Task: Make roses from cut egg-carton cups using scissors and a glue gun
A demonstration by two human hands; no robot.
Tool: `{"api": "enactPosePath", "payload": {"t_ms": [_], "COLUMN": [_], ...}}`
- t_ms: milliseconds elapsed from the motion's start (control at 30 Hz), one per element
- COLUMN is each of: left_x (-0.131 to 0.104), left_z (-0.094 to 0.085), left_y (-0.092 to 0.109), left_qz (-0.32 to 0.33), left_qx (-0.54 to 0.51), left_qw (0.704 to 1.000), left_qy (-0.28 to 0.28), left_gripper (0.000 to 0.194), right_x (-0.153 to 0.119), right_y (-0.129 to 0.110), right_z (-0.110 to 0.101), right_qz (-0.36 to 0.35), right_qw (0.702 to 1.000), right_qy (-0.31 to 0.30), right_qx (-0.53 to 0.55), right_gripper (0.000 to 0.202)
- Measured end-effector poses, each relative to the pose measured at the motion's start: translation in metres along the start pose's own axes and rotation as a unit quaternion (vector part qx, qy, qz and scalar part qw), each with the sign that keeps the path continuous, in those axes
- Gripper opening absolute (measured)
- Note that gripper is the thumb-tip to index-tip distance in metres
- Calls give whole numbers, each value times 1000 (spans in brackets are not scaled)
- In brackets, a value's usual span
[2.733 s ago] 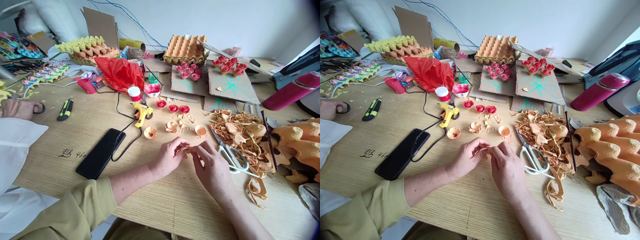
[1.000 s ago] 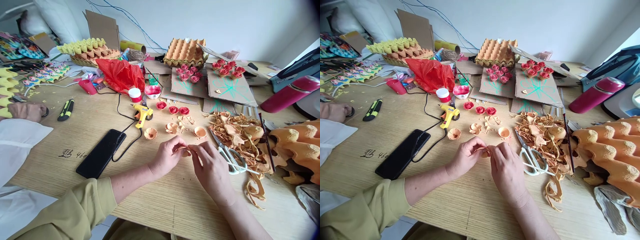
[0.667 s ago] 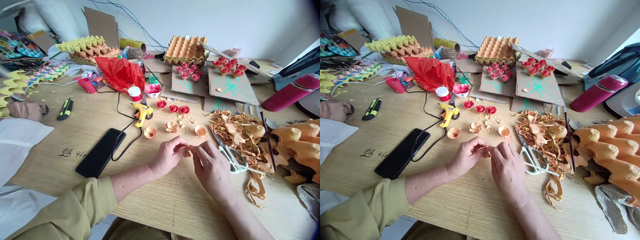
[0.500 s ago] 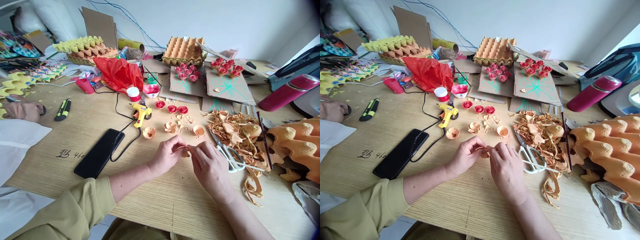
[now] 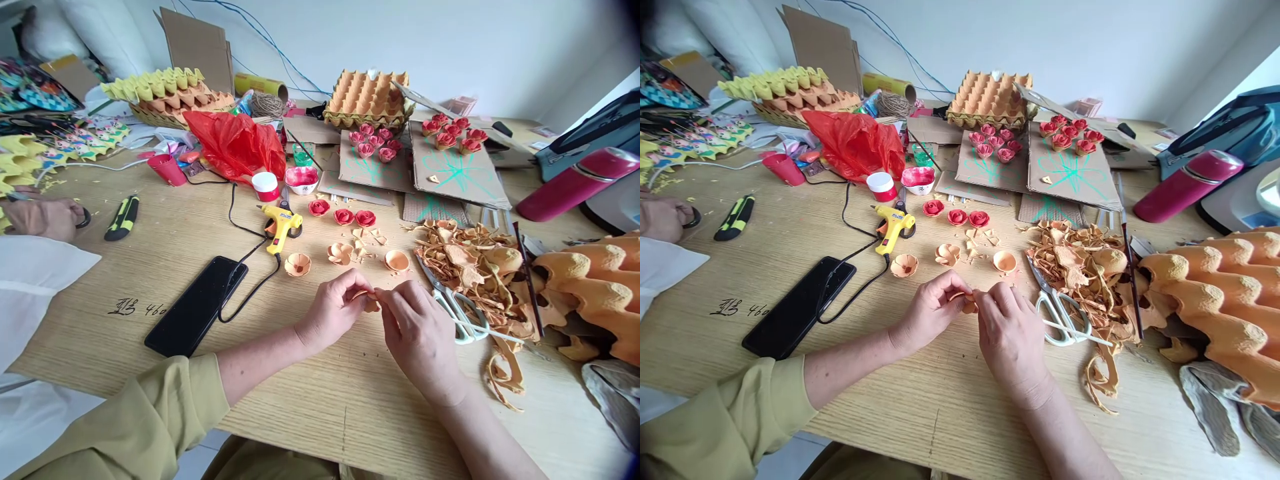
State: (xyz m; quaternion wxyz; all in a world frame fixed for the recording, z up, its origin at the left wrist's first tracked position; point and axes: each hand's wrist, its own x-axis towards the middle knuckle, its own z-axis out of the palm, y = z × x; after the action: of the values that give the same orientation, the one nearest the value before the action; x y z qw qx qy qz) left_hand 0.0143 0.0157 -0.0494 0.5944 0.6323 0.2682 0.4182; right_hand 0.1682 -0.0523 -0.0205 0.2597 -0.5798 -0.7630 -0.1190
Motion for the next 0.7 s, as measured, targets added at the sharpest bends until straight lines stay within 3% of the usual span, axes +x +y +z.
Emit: {"api": "enactPosePath", "payload": {"t_ms": [67, 167, 333, 500, 700], "left_x": [1, 1, 0, 0, 0], "left_z": [0, 1, 1, 0, 0], "left_y": [2, 4, 7, 8, 6], "left_qz": [2, 17, 51, 34, 14], "left_qx": [-18, -23, 6, 60, -7], "left_qw": [1000, 999, 998, 997, 1000], "left_qy": [3, 17, 29, 21, 4], "left_gripper": [18, 21, 9, 3, 7], "right_x": [0, 3, 5, 1, 0], "right_y": [0, -2, -3, -2, -1], "right_z": [-2, -3, -1, 0, -2], "right_qz": [-13, 8, 29, 22, -27], "right_qw": [1000, 1000, 997, 998, 999], "right_qy": [-4, 6, 18, 13, 3], "right_qx": [-22, 28, 75, 49, -35], "right_gripper": [17, 16, 19, 18, 17]}}
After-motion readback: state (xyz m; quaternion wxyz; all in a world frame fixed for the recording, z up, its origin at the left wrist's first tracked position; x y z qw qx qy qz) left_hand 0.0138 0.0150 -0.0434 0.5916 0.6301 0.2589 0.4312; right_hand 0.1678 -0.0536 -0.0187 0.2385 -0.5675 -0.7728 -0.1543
